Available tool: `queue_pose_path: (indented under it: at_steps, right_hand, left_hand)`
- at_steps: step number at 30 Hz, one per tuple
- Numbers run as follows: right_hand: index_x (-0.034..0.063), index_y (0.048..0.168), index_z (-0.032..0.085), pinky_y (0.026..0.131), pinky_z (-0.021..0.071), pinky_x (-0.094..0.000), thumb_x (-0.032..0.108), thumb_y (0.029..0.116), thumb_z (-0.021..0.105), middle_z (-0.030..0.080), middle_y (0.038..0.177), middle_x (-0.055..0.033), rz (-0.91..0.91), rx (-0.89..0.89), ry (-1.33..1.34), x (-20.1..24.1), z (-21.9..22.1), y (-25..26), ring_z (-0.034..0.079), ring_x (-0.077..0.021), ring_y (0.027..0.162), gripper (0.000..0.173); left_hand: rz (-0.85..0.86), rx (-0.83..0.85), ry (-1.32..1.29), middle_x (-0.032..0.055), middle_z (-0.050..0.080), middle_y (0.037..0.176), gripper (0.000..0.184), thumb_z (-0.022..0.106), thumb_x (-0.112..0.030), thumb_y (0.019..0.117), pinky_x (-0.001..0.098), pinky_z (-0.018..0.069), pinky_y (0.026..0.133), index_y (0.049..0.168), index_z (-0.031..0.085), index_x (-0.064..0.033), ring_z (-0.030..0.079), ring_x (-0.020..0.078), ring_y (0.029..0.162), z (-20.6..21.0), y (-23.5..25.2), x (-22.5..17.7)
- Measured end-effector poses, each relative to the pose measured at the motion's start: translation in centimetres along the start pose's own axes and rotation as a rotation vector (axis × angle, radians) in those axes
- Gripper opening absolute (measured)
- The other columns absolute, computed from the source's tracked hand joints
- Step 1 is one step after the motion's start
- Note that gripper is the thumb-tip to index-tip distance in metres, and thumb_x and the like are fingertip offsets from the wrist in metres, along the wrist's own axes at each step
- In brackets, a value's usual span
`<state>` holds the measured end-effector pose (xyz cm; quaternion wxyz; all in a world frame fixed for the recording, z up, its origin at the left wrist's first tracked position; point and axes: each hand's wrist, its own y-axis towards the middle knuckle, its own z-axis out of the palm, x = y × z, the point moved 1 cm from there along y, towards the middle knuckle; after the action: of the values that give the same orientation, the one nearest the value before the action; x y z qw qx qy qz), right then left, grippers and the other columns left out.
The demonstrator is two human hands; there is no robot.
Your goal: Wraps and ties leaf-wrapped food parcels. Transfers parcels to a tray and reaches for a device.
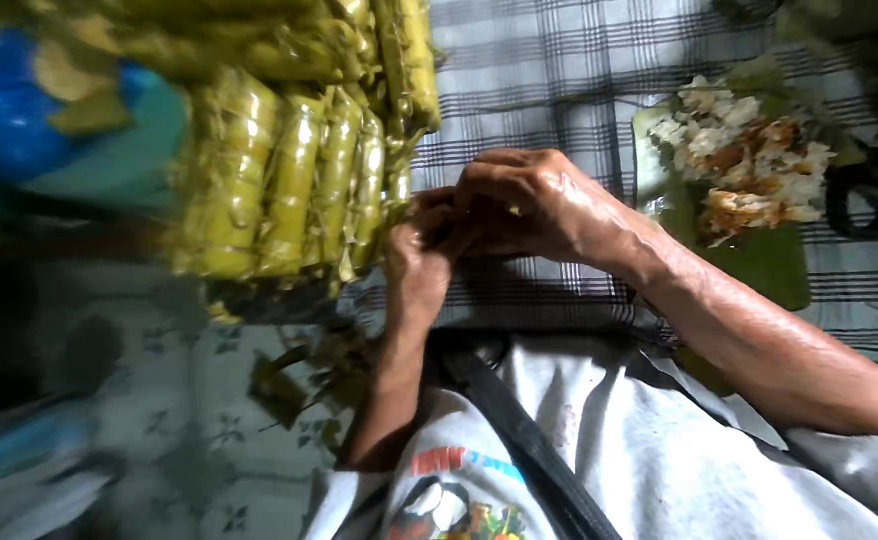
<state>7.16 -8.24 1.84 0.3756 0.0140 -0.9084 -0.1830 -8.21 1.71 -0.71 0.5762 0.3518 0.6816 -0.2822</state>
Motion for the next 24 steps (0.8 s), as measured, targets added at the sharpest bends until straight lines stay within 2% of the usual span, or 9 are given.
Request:
queue_pose_path:
  at_steps: [3, 5, 9, 13, 16, 20, 24]
  right_hand:
    - [0.0036, 0.097, 0.07, 0.075, 0.0562, -0.0368, 0.004, 0.0911, 0.066, 0.069, 0.088, -0.0105, 0.002, -0.035, 0.037, -0.6, 0.7, 0.1, 0.068, -0.0215, 0.081, 0.007]
    - [0.0031, 0.096, 0.071, 0.073, 0.0557, -0.0376, 0.003, 0.0938, 0.062, 0.068, 0.087, -0.0106, 0.005, -0.054, 0.038, -0.6, 1.3, -0.1, 0.068, -0.0224, 0.081, 0.01]
    - [0.0031, 0.1, 0.074, 0.074, 0.0564, -0.0381, 0.001, 0.0959, 0.059, 0.07, 0.089, -0.0112, 0.051, -0.1, 0.009, -0.1, 2.1, -0.9, 0.069, -0.0232, 0.083, 0.016]
    - [0.004, 0.104, 0.076, 0.086, 0.057, -0.039, 0.003, 0.0953, 0.056, 0.072, 0.103, -0.0123, 0.107, -0.102, -0.064, 0.7, 2.4, -1.9, 0.069, -0.0254, 0.098, 0.022]
    - [0.0041, 0.102, 0.076, 0.088, 0.0565, -0.0395, 0.004, 0.0933, 0.058, 0.071, 0.107, -0.0122, 0.135, -0.108, -0.088, 1.3, 2.6, -2.4, 0.069, -0.0261, 0.1, 0.02]
    - [0.0051, 0.099, 0.076, 0.09, 0.0558, -0.0388, 0.006, 0.0947, 0.061, 0.069, 0.108, -0.0131, 0.121, -0.14, -0.056, 0.7, 2.8, -2.3, 0.067, -0.0257, 0.103, 0.016]
    - [0.0053, 0.094, 0.075, 0.089, 0.0541, -0.0364, 0.007, 0.0935, 0.061, 0.067, 0.108, -0.0132, 0.132, -0.157, -0.005, 0.3, 2.8, -2.2, 0.065, -0.0246, 0.102, 0.014]
  left_hand:
    - [0.026, -0.125, 0.098, -0.0006, 0.072, 0.106, 0.013, 0.075, 0.001, 0.0848, 0.0247, 0.0597, 0.081, 0.094, 0.074, -0.0078, 0.069, 0.0049, 0.095, 0.5, -0.4, 0.0]
    - [0.055, -0.161, 0.174, 0.0003, 0.07, 0.109, 0.012, 0.076, 0.0, 0.0826, 0.0248, 0.059, 0.082, 0.092, 0.073, -0.008, 0.068, 0.0053, 0.097, 0.7, -0.7, 0.1]
    - [0.151, -0.173, 0.197, 0.0071, 0.067, 0.119, 0.01, 0.076, 0.002, 0.0824, 0.0264, 0.0587, 0.09, 0.087, 0.069, -0.0028, 0.067, 0.0106, 0.109, 0.8, -0.6, 0.3]
    - [0.215, -0.177, 0.348, 0.0086, 0.064, 0.126, 0.005, 0.074, 0.001, 0.0841, 0.0241, 0.0542, 0.095, 0.083, 0.07, -0.0014, 0.062, 0.0109, 0.116, 0.9, -0.6, -0.1]
    - [0.261, -0.176, 0.414, 0.0114, 0.063, 0.127, 0.005, 0.073, 0.001, 0.0856, 0.0249, 0.0525, 0.099, 0.083, 0.069, -0.0001, 0.062, 0.0126, 0.118, 1.0, -0.6, -0.2]
    - [0.337, -0.207, 0.562, 0.015, 0.063, 0.127, 0.004, 0.074, 0.0, 0.0846, 0.0254, 0.0534, 0.097, 0.082, 0.071, 0.0014, 0.064, 0.0148, 0.115, 1.3, -0.6, -0.5]
    - [0.463, -0.267, 0.614, 0.02, 0.063, 0.126, 0.013, 0.074, 0.005, 0.0811, 0.0265, 0.0558, 0.094, 0.071, 0.066, 0.0027, 0.065, 0.0191, 0.113, 1.6, -0.4, -0.4]
